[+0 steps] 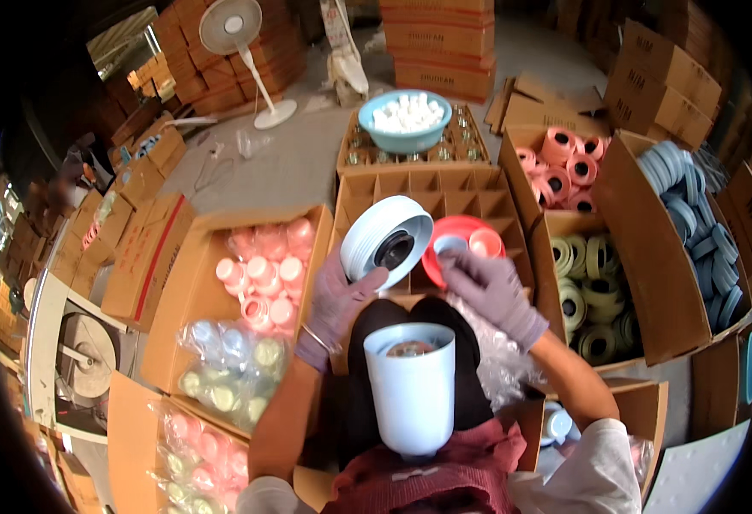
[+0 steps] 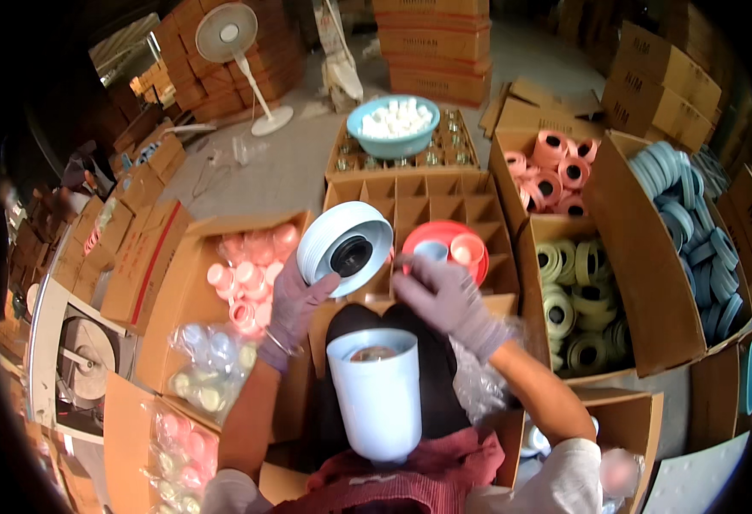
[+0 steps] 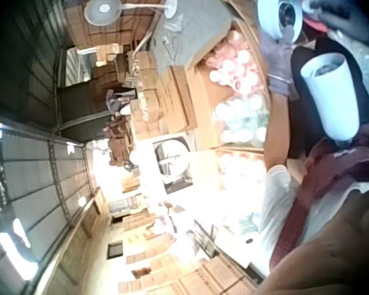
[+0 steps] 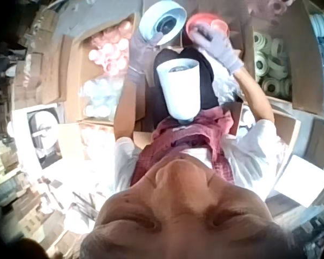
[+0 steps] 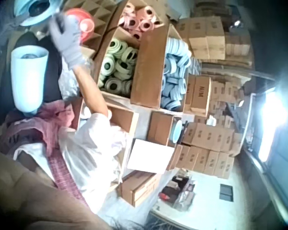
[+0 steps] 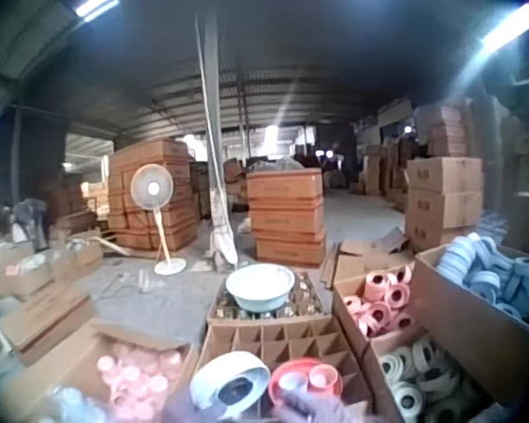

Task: The person assembles thermos flasks by hand in a warehouse setting. They pick up a flask body, insert a metal liner, screw on a lid, and place the completed unit into a plastic bag. The process is repeated for multiple units of different colors.

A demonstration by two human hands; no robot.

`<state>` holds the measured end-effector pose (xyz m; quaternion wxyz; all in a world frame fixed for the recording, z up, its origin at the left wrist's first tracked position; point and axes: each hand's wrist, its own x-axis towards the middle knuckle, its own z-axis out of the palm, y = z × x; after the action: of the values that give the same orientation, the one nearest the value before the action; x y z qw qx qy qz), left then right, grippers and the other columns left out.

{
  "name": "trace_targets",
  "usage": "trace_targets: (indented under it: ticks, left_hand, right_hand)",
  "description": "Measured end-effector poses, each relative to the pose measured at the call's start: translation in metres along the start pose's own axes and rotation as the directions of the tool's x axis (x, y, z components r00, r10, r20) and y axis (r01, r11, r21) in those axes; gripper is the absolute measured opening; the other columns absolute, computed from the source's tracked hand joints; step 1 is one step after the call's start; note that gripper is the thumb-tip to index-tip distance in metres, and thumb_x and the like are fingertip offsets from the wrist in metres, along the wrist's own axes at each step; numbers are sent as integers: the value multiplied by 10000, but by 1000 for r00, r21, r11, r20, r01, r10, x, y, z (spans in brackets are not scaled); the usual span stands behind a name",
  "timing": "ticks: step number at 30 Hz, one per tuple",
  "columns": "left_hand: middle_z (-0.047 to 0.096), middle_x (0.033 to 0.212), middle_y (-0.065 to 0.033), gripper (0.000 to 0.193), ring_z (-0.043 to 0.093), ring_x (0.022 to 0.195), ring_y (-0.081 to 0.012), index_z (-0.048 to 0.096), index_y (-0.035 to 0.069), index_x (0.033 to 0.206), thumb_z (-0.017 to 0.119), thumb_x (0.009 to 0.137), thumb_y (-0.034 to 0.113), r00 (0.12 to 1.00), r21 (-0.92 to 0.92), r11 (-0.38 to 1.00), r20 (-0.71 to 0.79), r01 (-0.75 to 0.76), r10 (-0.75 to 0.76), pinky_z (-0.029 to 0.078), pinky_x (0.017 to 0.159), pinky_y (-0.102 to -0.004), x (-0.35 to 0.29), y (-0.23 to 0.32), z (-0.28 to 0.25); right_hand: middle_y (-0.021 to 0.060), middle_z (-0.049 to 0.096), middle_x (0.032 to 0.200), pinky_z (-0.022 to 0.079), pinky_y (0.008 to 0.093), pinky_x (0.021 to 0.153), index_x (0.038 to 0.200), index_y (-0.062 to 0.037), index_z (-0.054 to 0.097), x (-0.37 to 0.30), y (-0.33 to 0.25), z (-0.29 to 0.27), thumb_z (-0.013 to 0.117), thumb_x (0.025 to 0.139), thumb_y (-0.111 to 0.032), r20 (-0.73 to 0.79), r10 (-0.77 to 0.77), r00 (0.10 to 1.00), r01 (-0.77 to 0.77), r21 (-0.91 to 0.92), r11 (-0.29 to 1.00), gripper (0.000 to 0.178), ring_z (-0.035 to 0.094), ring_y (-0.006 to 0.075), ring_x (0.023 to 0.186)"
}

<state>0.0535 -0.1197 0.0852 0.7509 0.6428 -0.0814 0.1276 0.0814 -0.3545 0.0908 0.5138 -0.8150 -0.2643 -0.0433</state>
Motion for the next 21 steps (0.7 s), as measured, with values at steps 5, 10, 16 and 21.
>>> trace_targets:
  ticks: [5,10,16,21]
  left_hand:
    - [626,1168,-34,786,584,1034,-121,514,32,1346,880,656,122,831,261,910,383,322,-404,490,897,-291,-33,-26,-72]
    - [618,1253,-84,693,546,1230,-239,589,32,1267,687,812,545,803,330,924,594,-191,-46,403,1062,-367,-38,-53,-67]
    - [632,1217,-122,713,550,1228,-310,616,30,1221,581,841,632,760,264,937,650,-228,2,424,1039,-391,-33,-54,-59]
    - [638,1169,-156,594,579,1172,-336,614,11,1177,576,903,536,764,338,880,644,-333,41,447,1007,-405,-54,-56,-46]
  right_hand:
    - [72,635,1124,475,263,908,1276,10,550,-6,53,29,551,984,-193,111,192,975,-221,416,882,356,590,123,1028]
    - [144,609,1187,382,331,1046,1273,10,541,-36,57,64,352,1036,-313,224,119,967,-204,408,890,443,548,236,1159]
    - [163,620,1123,422,347,981,1072,30,615,-53,37,64,368,1006,-191,77,130,988,-147,273,951,338,577,273,1087]
    - [208,589,1243,363,338,1062,1084,75,613,-76,60,76,336,1026,-269,119,166,979,-202,439,876,445,539,264,1188]
